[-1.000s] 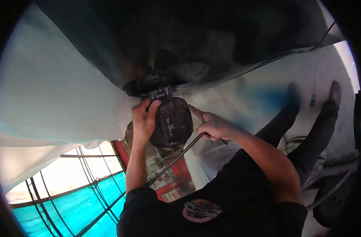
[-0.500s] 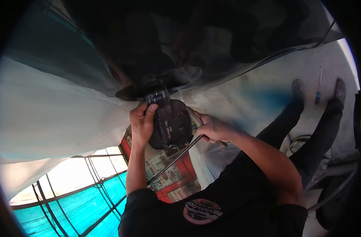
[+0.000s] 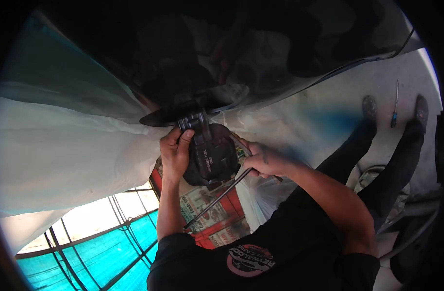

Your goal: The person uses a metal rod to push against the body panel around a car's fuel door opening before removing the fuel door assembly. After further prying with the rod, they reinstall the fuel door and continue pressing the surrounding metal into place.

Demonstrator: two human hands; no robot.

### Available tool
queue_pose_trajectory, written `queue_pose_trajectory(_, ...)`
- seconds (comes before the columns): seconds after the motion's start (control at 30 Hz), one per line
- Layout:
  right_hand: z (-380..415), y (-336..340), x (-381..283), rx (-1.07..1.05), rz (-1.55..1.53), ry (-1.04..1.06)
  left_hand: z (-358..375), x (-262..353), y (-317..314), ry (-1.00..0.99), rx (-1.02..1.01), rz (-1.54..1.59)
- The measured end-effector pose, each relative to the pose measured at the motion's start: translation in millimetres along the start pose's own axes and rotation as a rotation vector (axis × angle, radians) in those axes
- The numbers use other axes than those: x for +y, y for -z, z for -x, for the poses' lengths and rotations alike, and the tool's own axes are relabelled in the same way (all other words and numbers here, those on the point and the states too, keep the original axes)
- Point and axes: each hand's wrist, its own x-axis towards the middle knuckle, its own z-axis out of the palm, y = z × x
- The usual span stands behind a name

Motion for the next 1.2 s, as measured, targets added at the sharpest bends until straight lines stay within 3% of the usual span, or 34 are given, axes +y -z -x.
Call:
queue_pose_trajectory(0.27,-10.2,-1.9,18.5,0.031,0.003,0.128,-0.4,3.0,7.2,0.027,-0.048,-0.11)
queue_pose_trajectory(0.43,-2.1,1.4,3.0,0.008,0.067,-0.036,0.4,5.8,7.2,0.049,-0.074,-0.08)
queue_pose_trajectory(0.57,-4.3,-1.6,10.1,0.046,0.032,0.026,0.3,8.2,4.0,0.045,-0.054,-0.07)
queue_pose_trajectory(0.83,12.6,-2.3,-19.5,0.044,0.072,-0.039,1.0,8.4,0.3,0.036,-0.002,-0.025)
queue_pose_trajectory(1.2,1.0,-3.4,-1.1,0.037,0.055,0.014,1.3,5.3,0.8,0.038,0.022,-0.103)
